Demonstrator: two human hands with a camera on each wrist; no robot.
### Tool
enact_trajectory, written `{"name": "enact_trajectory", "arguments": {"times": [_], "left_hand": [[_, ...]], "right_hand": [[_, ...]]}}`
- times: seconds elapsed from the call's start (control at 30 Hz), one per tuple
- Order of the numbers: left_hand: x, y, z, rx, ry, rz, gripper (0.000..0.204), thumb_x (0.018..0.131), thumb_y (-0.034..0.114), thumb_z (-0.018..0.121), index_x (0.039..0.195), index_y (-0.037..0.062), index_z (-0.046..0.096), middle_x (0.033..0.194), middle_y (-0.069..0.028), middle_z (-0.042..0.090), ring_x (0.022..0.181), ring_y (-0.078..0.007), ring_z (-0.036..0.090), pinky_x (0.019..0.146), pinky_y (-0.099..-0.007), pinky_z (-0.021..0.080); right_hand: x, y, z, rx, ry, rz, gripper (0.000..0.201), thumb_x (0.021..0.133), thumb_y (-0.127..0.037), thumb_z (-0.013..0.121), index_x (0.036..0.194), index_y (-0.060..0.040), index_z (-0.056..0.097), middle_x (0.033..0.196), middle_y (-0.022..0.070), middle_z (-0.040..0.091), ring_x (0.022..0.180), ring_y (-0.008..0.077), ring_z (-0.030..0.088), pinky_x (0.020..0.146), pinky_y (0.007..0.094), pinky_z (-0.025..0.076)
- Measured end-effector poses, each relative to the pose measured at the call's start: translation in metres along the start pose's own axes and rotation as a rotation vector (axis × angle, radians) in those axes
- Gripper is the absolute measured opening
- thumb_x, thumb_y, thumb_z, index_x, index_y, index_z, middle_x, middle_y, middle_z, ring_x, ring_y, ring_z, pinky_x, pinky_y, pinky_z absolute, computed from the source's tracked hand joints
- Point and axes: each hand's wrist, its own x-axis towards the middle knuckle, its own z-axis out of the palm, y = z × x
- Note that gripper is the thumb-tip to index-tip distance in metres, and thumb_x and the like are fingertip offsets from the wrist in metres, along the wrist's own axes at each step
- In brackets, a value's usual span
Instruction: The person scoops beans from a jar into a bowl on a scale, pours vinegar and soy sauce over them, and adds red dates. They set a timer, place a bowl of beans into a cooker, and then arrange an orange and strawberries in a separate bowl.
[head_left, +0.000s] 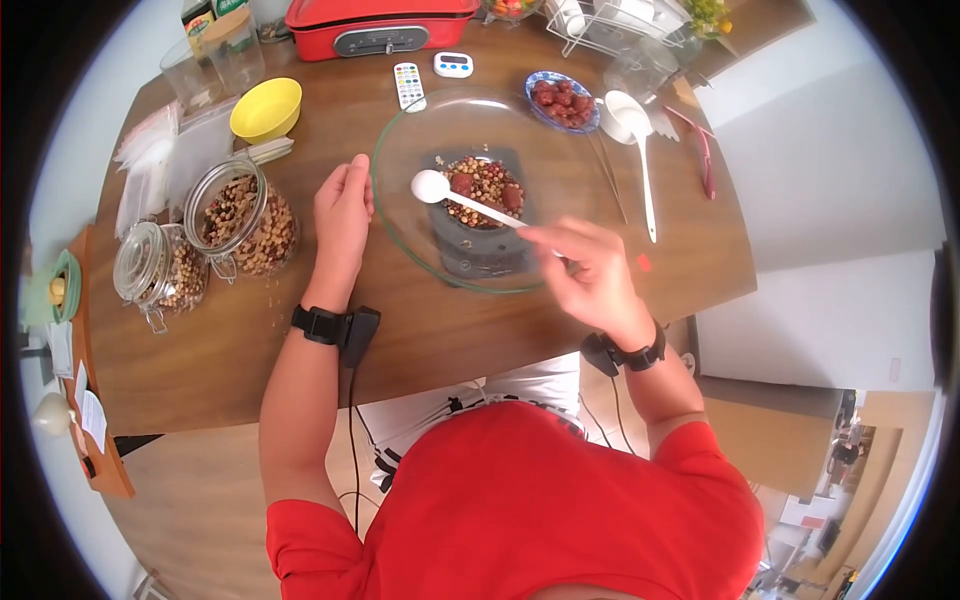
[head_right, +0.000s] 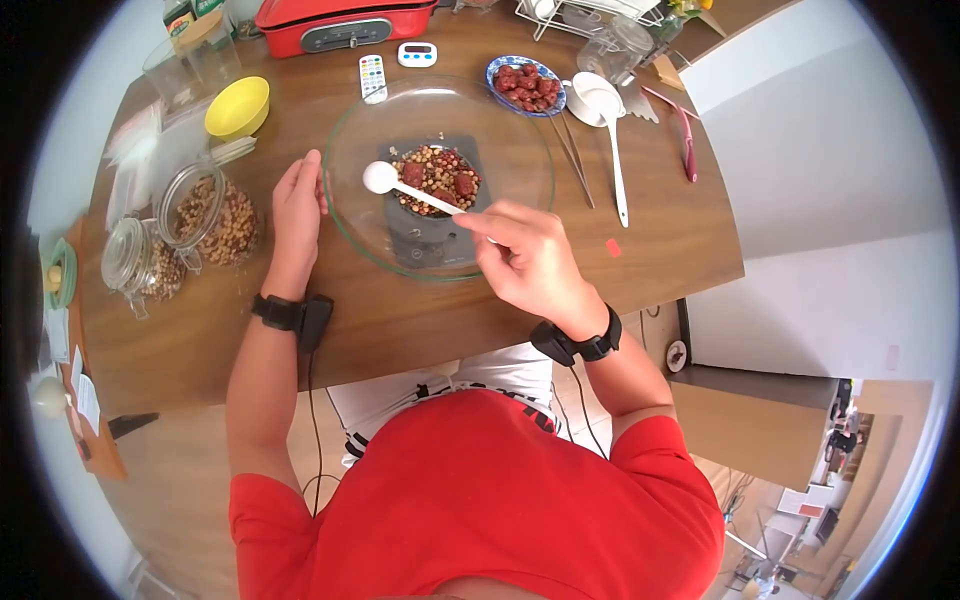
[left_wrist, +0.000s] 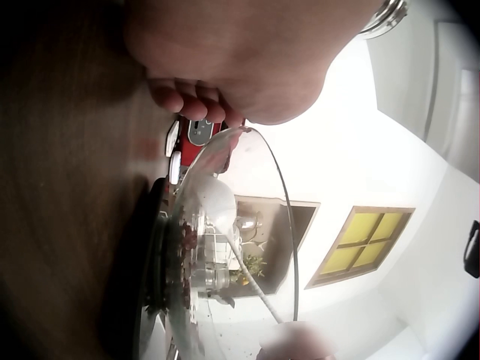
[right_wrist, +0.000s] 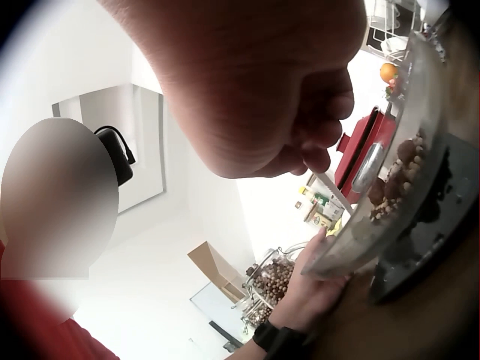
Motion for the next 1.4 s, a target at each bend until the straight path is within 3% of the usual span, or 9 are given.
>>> {"name": "enact_trajectory", "arguments": {"times": [0.3,0.6,0.83,0.93,1.07,1.4], "left_hand": [[0.004,-0.007,-0.002,-0.008,0.003,0.009,0.041,0.106,0.036,0.058,0.074,0.0114,0.052,0.066,0.0052,0.046,0.059,-0.0053,0.043,0.054,-0.0227,0.034],[0.004,-0.006,-0.001,-0.022,0.015,0.009,0.042,0.105,0.036,0.058,0.072,0.0104,0.051,0.064,0.0048,0.046,0.058,-0.0059,0.042,0.054,-0.0235,0.034],[0.003,-0.004,0.000,-0.041,0.014,0.008,0.042,0.105,0.035,0.059,0.072,0.0105,0.051,0.064,0.0047,0.046,0.059,-0.0056,0.042,0.054,-0.0233,0.034],[0.004,-0.006,0.000,-0.037,0.014,0.013,0.042,0.105,0.035,0.059,0.072,0.0106,0.051,0.064,0.0047,0.046,0.058,-0.0055,0.043,0.053,-0.0231,0.034],[0.004,-0.008,-0.002,-0.013,0.010,0.027,0.042,0.105,0.035,0.059,0.072,0.0105,0.051,0.065,0.0049,0.046,0.058,-0.0054,0.043,0.053,-0.0230,0.034],[0.003,-0.004,0.000,-0.004,0.020,0.027,0.042,0.105,0.035,0.058,0.072,0.0104,0.051,0.066,0.0050,0.047,0.059,-0.0048,0.044,0.053,-0.0228,0.034]], "right_hand": [[-0.023,-0.009,-0.028,-0.145,0.105,0.058,0.026,0.081,0.010,0.060,0.100,0.0014,0.076,0.071,0.0078,0.062,0.059,0.0146,0.057,0.055,0.0275,0.043],[-0.062,-0.010,-0.044,0.155,0.156,0.270,0.020,0.092,0.005,0.062,0.105,0.0018,0.077,0.076,0.0054,0.069,0.065,0.0102,0.062,0.060,0.0243,0.046],[-0.061,-0.007,-0.041,0.067,0.191,0.318,0.014,0.095,-0.002,0.069,0.106,0.0025,0.076,0.073,0.0034,0.068,0.062,0.0090,0.062,0.057,0.0236,0.047],[-0.066,-0.015,-0.057,0.185,0.284,0.455,0.012,0.097,-0.007,0.070,0.103,0.0017,0.077,0.071,0.0019,0.065,0.062,0.0082,0.060,0.056,0.0231,0.045],[-0.075,-0.014,-0.076,0.161,0.271,0.441,0.012,0.096,-0.009,0.071,0.096,0.0023,0.076,0.070,0.0025,0.065,0.058,0.0077,0.055,0.054,0.0230,0.042],[-0.058,-0.011,-0.065,-0.025,0.171,0.311,0.009,0.094,-0.006,0.071,0.097,0.0013,0.076,0.075,0.0055,0.069,0.067,0.0127,0.060,0.063,0.0269,0.046]]}}
